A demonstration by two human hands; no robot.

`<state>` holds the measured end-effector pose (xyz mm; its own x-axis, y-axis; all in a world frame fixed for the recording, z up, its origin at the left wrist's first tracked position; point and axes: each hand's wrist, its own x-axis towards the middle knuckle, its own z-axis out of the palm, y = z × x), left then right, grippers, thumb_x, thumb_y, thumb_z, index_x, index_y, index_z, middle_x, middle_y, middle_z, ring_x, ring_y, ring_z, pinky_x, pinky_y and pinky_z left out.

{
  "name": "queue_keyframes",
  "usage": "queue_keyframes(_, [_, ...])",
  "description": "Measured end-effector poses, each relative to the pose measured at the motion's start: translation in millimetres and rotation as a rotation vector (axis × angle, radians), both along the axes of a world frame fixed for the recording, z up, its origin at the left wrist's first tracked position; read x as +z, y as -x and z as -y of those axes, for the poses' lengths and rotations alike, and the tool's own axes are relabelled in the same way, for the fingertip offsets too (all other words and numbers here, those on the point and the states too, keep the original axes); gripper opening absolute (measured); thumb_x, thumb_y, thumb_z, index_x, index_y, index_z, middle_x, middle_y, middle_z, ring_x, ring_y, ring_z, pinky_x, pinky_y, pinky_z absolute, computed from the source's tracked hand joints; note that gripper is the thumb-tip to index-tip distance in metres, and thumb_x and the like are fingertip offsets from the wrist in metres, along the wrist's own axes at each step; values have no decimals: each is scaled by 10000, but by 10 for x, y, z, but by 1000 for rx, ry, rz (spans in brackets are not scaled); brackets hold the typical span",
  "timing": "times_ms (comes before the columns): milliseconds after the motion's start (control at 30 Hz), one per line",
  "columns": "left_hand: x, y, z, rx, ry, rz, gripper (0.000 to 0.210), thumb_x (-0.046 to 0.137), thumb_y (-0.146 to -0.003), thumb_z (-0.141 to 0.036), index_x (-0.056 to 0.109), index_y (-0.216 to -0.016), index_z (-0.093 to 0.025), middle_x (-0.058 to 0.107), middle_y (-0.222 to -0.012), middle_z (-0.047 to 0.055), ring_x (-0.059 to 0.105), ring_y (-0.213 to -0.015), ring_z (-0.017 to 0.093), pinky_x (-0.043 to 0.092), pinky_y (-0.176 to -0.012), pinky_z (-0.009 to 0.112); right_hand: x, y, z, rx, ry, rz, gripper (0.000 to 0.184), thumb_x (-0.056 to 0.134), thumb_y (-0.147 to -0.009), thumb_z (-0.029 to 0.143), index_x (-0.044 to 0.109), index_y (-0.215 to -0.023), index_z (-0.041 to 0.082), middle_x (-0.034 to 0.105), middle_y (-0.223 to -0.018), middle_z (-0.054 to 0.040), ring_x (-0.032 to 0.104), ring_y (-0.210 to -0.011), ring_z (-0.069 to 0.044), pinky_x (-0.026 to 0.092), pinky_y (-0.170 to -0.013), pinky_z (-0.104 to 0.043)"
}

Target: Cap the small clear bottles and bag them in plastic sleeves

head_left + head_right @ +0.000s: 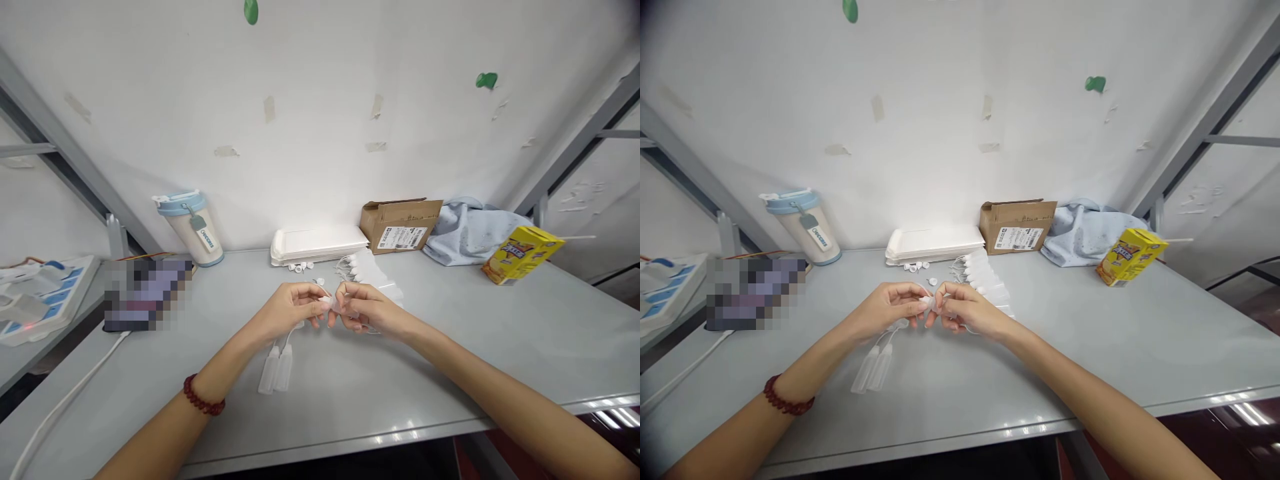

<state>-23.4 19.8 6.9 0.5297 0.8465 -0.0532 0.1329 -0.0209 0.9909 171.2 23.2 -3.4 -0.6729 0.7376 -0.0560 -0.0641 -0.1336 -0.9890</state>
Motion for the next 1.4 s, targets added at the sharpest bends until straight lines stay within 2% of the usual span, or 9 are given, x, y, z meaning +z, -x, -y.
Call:
queue_keyframes(167, [-73,9,-5,30,-9,-90,333,513,-810,-434,584,-676,-138,604,-658,23,524,-528,103,445,-522,240,7,7,1,12,6,-6,57,468,-758,156,431,-736,194,642,-736,-24,359,-427,-43,246,-440,-199])
queue_keyframes(367, [-23,-11,20,-19,-103,-60,261,535,-805,-383,652,-831,-151,626,-683,24,522,-592,113,444,-567,236,6,0,5,16,22,2,59,476,-777,172,432,-746,196,645,-741,-25,353,-429,-42,230,-431,-197])
queue_keyframes(533, [28,2,19,-45,-118,-52,230,556,-793,-322,663,-915,-159,646,-716,35,555,-682,139,444,-582,232,23,-4,10,29,36,-6,62,482,-769,173,427,-750,196,652,-750,-31,330,-415,-38,219,-424,-200])
queue_keyframes(767, [-43,13,2,28,-45,-111,293,533,-795,-416,634,-752,-144,585,-686,19,528,-599,115,438,-546,236,27,2,14,47,-4,41,78,467,-815,259,405,-800,216,661,-746,-23,352,-425,-58,242,-443,-215])
queue_keyframes(867, [-40,10,1,73,-28,-102,312,539,-784,-435,597,-687,-144,547,-640,1,512,-570,105,432,-544,237,26,10,33,-10,-99,120,136,488,-825,309,389,-881,234,639,-721,8,349,-445,-68,259,-452,-213])
queue_keyframes(1000, [-27,8,-5,163,15,-65,372,530,-778,-471,542,-605,-142,528,-632,-1,505,-540,98,431,-529,241,2,15,49,-215,-423,299,198,519,-831,355,403,-936,233,549,-660,51,346,-493,-78,279,-474,-206])
queue_keyframes(1100, [-42,10,-15,162,110,-70,427,497,-782,-530,584,-660,-130,526,-614,7,508,-523,109,430,-495,251,-24,17,52,-272,-568,375,195,485,-856,359,429,-979,220,532,-666,44,371,-515,-88,307,-501,-220])
queue_keyframes(1233, [-64,4,-17,159,162,-49,454,515,-769,-547,616,-712,-108,513,-584,5,489,-504,104,429,-494,251,-42,13,56,-305,-618,421,199,455,-875,356,462,-1004,204,551,-690,20,407,-540,-99,324,-523,-237])
queue_keyframes(1400, [-31,-63,51,181,-49,-97,371,517,-796,-472,574,-655,-133,550,-621,10,522,-542,111,440,-563,255,-67,10,23,-341,-484,304,239,469,-861,416,506,-924,188,466,-601,37,404,-535,-98,310,-496,-232])
